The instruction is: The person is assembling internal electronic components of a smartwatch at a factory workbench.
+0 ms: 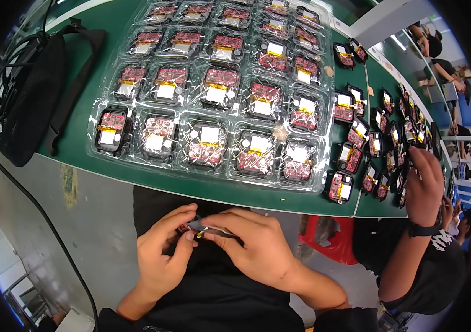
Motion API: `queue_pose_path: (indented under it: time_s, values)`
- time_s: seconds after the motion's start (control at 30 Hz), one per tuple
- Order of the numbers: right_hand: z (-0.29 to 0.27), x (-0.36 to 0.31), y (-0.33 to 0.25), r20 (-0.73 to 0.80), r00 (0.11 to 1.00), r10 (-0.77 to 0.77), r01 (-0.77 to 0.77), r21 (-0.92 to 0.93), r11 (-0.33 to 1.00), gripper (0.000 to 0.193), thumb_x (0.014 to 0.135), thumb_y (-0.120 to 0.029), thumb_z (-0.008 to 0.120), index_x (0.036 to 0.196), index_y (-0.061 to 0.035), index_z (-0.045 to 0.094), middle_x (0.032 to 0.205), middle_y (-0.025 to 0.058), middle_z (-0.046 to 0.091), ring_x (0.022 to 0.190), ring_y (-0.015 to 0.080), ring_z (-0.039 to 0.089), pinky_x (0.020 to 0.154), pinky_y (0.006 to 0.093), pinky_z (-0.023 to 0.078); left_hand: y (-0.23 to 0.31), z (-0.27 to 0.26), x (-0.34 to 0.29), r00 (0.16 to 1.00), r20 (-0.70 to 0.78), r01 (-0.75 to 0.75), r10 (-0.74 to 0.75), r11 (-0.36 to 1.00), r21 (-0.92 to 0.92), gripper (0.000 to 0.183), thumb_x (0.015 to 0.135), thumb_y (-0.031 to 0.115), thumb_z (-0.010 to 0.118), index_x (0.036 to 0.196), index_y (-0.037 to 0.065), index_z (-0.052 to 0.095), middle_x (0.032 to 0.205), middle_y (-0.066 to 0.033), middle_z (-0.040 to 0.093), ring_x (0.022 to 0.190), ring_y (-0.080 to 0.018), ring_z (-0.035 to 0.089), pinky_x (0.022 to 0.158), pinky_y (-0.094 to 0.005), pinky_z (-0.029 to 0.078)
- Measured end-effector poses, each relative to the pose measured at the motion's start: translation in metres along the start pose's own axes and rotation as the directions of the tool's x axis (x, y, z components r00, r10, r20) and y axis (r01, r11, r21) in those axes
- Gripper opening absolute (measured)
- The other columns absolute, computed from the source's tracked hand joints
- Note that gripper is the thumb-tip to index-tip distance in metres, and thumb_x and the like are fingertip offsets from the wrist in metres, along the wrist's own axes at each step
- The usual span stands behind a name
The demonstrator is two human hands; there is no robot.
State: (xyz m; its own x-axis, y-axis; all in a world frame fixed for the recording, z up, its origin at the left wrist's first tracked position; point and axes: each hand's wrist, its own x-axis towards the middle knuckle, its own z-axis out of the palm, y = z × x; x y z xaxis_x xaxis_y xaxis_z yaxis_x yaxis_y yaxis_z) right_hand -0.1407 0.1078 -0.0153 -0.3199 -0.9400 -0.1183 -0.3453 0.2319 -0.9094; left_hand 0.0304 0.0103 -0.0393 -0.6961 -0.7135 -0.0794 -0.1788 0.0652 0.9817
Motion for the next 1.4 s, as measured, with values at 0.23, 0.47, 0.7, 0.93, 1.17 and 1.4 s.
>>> queue_pose_path:
  time_s: [0.23,0.47,0.7,0.93,1.17,1.4]
  values:
    - [0.002,0.006,0.003,-0.042,0.995,-0.093,0.082,-0.199,0.976,0.026,0.078,0.0,0.079,0.103,-0.0041,0.072,0.097,0.0102,0.072,0.081,0.0295,0.071,0.068,0.0385,0.056,-0.01,-0.004,-0.005,0.993,0.094,0.101,-0.077,0.954,-0.282,0.037,0.099,-0.009,0.057,0.135,-0.009,0.052,0.145,-0.0244,0.055,0.116,-0.0255,0.067,0.094,-0.0361,0.062]
    - [0.01,0.008,0.002,-0.111,0.991,-0.074,0.049,-0.217,0.975,0.021,0.08,0.0,0.079,0.099,-0.0025,0.071,0.093,0.0106,0.071,0.08,0.0296,0.07,0.067,0.0382,0.054,-0.01,-0.002,-0.005,0.99,0.09,0.131,-0.111,0.955,-0.268,0.037,0.098,-0.01,0.056,0.135,-0.009,0.052,0.146,-0.0251,0.054,0.119,-0.0266,0.066,0.097,-0.0371,0.06]
    - [0.016,0.008,-0.002,-0.131,0.991,0.016,-0.026,-0.079,0.997,0.017,0.083,0.001,0.078,0.099,-0.0013,0.072,0.093,0.0116,0.072,0.08,0.0285,0.071,0.068,0.0364,0.054,-0.011,0.003,-0.01,0.995,-0.01,0.094,-0.1,0.961,-0.259,0.038,0.094,-0.012,0.062,0.131,-0.004,0.06,0.141,-0.021,0.061,0.107,-0.0218,0.073,0.085,-0.0289,0.062]
    - [0.023,0.006,0.009,-0.137,0.991,0.01,-0.009,0.002,1.0,0.016,0.086,-0.003,0.078,0.1,0.0003,0.073,0.093,0.0132,0.073,0.077,0.0279,0.071,0.068,0.0357,0.054,-0.011,0.008,-0.009,0.998,-0.028,0.058,-0.064,0.979,-0.198,0.037,0.094,-0.01,0.064,0.13,-0.004,0.061,0.138,-0.0201,0.064,0.105,-0.0186,0.073,0.084,-0.0282,0.061]
    - [0.024,0.014,0.01,-0.112,0.991,0.069,-0.057,0.111,0.992,0.019,0.086,-0.007,0.081,0.102,0.0012,0.073,0.084,0.0115,0.074,0.072,0.0206,0.071,0.063,0.0312,0.052,-0.013,-0.003,-0.01,0.996,0.033,0.093,-0.087,0.956,-0.278,0.038,0.097,-0.012,0.059,0.134,-0.01,0.052,0.142,-0.028,0.057,0.119,-0.0285,0.066,0.1,-0.039,0.058]
    - [0.019,0.01,0.003,-0.046,0.987,0.157,-0.149,0.147,0.978,0.018,0.089,-0.007,0.079,0.102,0.0001,0.069,0.088,0.0089,0.073,0.068,0.0131,0.067,0.058,0.0282,0.051,-0.002,-0.002,-0.009,1.0,-0.003,0.017,-0.019,0.943,-0.331,0.04,0.091,-0.016,0.062,0.13,-0.006,0.06,0.136,-0.0235,0.064,0.109,-0.0252,0.073,0.092,-0.0317,0.061]
